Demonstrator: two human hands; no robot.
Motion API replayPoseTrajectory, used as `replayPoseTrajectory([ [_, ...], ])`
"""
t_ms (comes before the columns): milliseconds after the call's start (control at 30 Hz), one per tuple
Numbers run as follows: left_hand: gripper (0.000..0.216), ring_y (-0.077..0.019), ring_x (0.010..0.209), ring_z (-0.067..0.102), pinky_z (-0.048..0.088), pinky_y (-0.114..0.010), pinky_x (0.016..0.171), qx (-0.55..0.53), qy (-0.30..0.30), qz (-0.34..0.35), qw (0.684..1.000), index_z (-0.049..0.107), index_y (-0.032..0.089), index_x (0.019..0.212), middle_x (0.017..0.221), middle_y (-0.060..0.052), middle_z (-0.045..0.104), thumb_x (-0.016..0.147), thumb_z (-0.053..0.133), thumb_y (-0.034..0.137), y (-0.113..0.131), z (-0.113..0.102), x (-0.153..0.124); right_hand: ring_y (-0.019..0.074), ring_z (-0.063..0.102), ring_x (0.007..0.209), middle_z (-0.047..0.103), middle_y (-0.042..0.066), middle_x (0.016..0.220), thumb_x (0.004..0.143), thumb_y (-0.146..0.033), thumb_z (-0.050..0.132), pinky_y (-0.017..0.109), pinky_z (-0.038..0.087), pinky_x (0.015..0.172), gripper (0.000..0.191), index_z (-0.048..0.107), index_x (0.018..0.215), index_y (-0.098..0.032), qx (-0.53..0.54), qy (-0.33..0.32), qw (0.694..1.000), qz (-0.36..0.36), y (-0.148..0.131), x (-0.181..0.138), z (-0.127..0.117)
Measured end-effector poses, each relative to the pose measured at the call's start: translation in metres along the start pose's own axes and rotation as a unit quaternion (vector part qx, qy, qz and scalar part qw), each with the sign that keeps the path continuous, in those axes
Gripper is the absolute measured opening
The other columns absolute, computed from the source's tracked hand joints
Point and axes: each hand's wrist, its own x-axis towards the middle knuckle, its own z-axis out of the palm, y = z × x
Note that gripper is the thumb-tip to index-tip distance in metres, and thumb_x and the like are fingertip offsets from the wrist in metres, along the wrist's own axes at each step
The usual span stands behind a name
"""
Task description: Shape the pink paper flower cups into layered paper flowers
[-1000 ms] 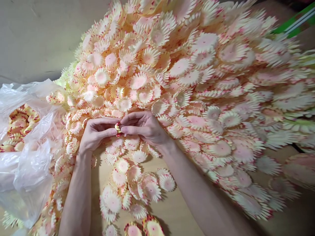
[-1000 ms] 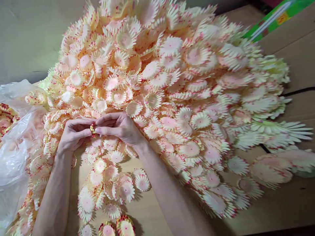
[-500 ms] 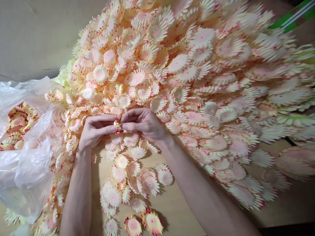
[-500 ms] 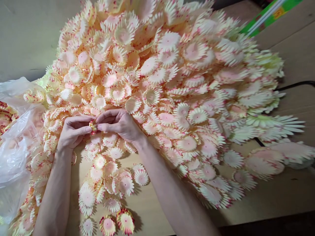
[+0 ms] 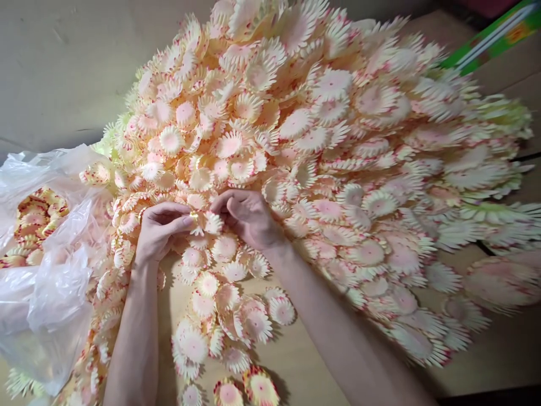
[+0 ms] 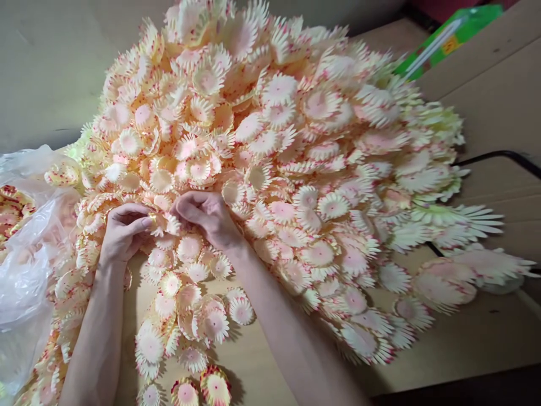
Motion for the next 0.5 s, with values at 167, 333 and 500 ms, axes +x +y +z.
replayPoseTrajectory([
  [167, 0.020, -0.0078, 0.053, 0.067, 0.057, -0.015, 0.049, 0.008, -0.012, -0.005, 1.000, 0.077, 0.020, 0.075, 0.069, 0.001, 0.074, 0.060, 0.088, 0.017, -0.0002, 0.0015, 0.0001, 0.0073, 0.052, 0.052, 0.065, -0.002, 0.059, 0.057, -0.021, 0.089, 0.021, 0.041, 0.049, 0.020, 0.070, 0.062, -0.016, -0.107, 0.003, 0.994, 0.007, 0.0018, -0.0028, 0.0073],
  [333, 0.022, -0.0053, 0.048, 0.063, 0.053, -0.012, 0.049, -0.002, -0.033, -0.008, 0.999, 0.077, 0.020, 0.069, 0.061, 0.001, 0.072, 0.053, 0.091, 0.017, -0.0012, 0.0041, -0.0011, 0.0053, 0.046, 0.045, 0.060, -0.004, 0.051, 0.058, -0.016, 0.081, 0.020, 0.035, 0.044, 0.014, 0.068, 0.055, -0.016, -0.016, -0.014, 0.999, 0.035, -0.0030, -0.0016, 0.0041],
  [500, 0.023, -0.0076, 0.050, 0.065, 0.054, -0.015, 0.051, 0.000, -0.071, -0.022, 0.997, 0.079, 0.021, 0.074, 0.062, 0.000, 0.073, 0.054, 0.091, 0.019, -0.0067, 0.0061, -0.0033, 0.0055, 0.038, 0.042, 0.049, -0.006, 0.045, 0.056, -0.012, 0.072, 0.020, 0.028, 0.041, 0.019, 0.057, 0.047, -0.017, 0.093, -0.033, 0.995, 0.029, -0.0073, -0.0022, 0.0045],
])
